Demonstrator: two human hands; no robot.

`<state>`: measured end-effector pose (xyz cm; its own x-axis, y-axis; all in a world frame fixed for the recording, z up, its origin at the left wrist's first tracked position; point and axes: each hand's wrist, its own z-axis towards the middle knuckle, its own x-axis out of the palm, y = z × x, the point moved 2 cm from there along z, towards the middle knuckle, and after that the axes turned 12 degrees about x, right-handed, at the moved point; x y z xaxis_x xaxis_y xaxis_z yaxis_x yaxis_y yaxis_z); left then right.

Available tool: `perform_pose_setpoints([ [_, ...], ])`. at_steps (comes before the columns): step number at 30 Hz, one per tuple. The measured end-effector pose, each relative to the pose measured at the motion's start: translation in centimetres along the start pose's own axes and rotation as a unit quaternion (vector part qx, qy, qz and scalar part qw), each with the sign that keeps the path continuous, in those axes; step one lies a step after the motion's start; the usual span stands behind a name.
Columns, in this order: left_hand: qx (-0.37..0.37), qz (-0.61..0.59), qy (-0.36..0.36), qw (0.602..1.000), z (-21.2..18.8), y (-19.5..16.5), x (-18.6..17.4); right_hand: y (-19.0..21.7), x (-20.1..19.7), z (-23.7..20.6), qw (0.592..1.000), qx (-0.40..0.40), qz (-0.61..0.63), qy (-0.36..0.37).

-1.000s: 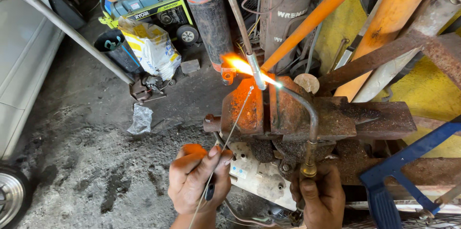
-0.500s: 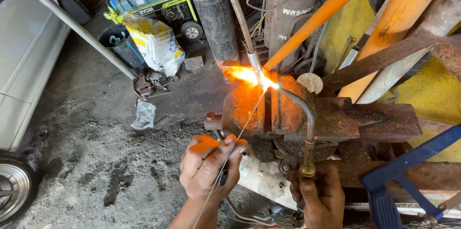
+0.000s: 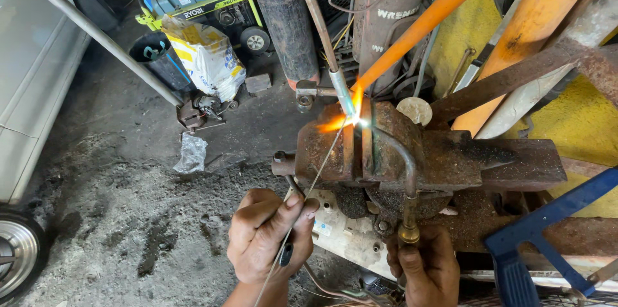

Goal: The person uses a welding torch and filler rod to weld a metal piece clamped in a vise. They repeatedly apply the flame and feed the rod into the molten area, adjusting the torch angle and position to cover different sections of the workpiece.

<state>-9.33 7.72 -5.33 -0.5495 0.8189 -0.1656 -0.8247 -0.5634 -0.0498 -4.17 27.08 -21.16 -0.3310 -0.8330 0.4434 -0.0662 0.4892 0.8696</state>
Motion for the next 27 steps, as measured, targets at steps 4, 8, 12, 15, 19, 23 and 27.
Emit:
perform_pose_setpoints([
  [4,0.022,0.005,0.007,1.000,0.5,0.1,0.6,0.2,-0.2,0.0,1.000,-0.006,-0.002,-0.006],
  [8,0.030,0.031,0.038,0.998,0.7,0.3,0.8,0.4,-0.1,0.0,1.000,-0.018,0.009,0.007],
  [12,0.027,0.049,0.042,0.998,0.5,0.3,0.6,0.7,0.0,-0.2,1.000,-0.002,-0.009,0.003],
  [15,0.010,0.016,0.007,1.000,0.0,0.1,0.3,0.9,0.3,-0.1,1.000,-0.018,0.008,0.019],
  [19,-0.004,0.012,-0.004,1.000,-0.3,-0.3,-0.5,1.1,0.5,0.0,1.000,-0.007,0.018,0.020],
  [23,0.000,0.014,0.000,1.000,0.0,-0.2,-0.4,1.1,0.8,-0.1,0.999,-0.015,0.023,0.026],
  [27,0.020,0.039,0.014,0.999,0.4,-0.1,0.2,0.9,0.7,0.1,1.000,-0.003,0.010,0.017],
])
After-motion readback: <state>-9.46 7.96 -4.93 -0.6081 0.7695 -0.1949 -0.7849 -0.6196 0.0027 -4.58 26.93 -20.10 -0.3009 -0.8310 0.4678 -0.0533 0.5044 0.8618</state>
